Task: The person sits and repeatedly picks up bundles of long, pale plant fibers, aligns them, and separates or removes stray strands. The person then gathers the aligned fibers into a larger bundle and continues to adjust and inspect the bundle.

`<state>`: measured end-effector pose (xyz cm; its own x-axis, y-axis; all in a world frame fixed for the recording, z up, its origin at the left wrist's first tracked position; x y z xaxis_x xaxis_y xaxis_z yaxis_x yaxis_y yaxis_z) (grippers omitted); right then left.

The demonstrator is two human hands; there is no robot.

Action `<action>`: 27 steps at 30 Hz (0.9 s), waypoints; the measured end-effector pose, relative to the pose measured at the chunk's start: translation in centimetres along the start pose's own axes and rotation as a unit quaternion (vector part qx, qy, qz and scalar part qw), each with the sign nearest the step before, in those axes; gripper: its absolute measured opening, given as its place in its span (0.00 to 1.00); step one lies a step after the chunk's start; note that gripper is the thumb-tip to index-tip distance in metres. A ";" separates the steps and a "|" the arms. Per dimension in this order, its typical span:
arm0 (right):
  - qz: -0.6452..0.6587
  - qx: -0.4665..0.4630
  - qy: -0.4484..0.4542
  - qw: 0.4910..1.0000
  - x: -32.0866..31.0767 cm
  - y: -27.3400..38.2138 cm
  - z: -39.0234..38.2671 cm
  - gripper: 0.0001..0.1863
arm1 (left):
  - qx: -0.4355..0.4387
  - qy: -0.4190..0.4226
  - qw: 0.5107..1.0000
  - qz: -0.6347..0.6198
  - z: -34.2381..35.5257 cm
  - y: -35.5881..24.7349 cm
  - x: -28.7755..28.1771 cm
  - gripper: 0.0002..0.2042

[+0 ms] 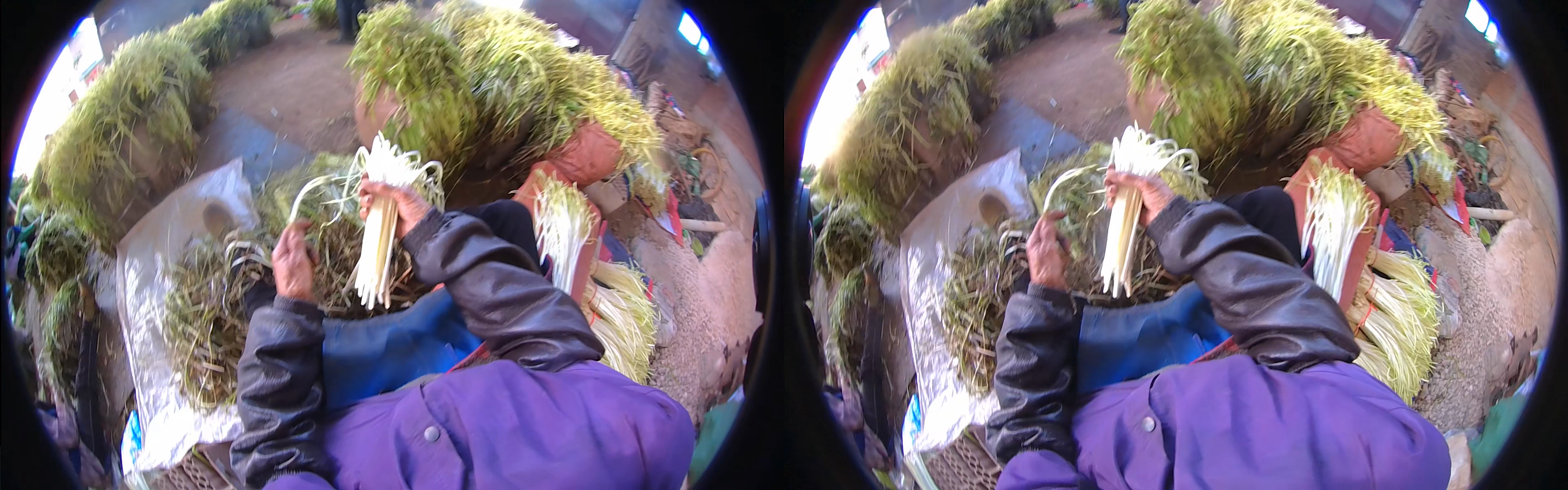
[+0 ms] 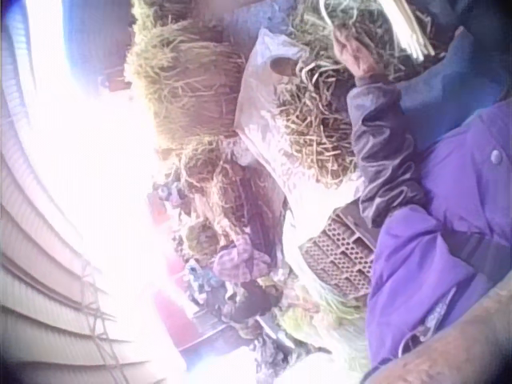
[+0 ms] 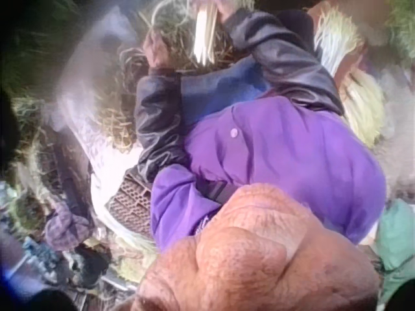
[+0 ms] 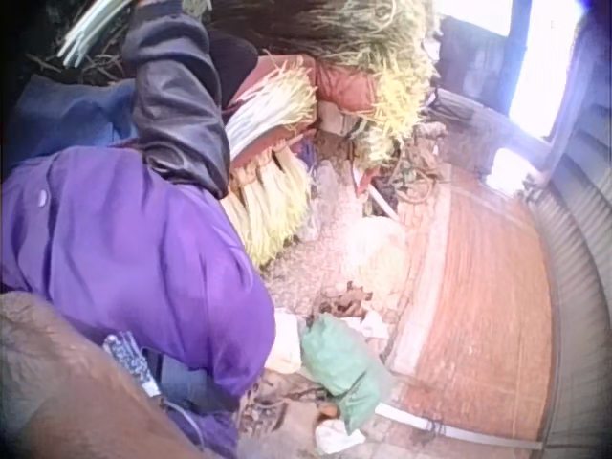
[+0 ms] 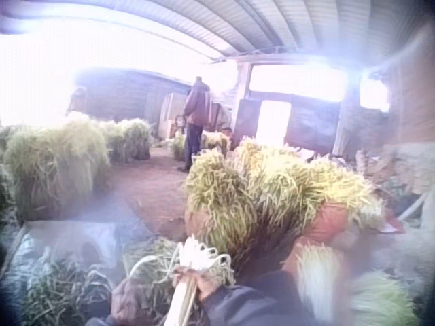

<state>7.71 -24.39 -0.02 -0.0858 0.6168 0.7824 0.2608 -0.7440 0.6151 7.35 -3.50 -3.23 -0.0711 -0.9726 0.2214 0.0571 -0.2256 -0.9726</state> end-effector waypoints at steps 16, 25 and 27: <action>-0.147 -0.004 -0.074 0.986 -0.2 -2.6 -0.4 0.09 | 0.170 0.117 0.942 0.264 -2.2 -2.0 4.4 0.16; -0.185 -0.050 -0.100 0.976 2.9 -1.7 -1.8 0.09 | 0.174 0.099 0.970 0.139 -2.6 -3.2 4.2 0.08; -0.199 -0.071 -0.100 0.972 3.4 -1.6 -2.0 0.09 | 0.146 0.095 0.979 0.104 -2.4 -2.8 4.0 0.08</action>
<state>5.12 -21.64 1.87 0.0393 0.8897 0.4548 0.1077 -0.4563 0.8833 4.50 -6.68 0.18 -0.2097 -0.9775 -0.0225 0.3701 -0.0581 -0.9272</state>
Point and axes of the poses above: each hand's wrist, its own z-axis towards the middle knuckle, its own x-axis out of the palm, y = z × x, the point moved 5 cm from there along z, towards the middle knuckle, and after that the axes turned 4 degrees about x, right-handed, at the moved point
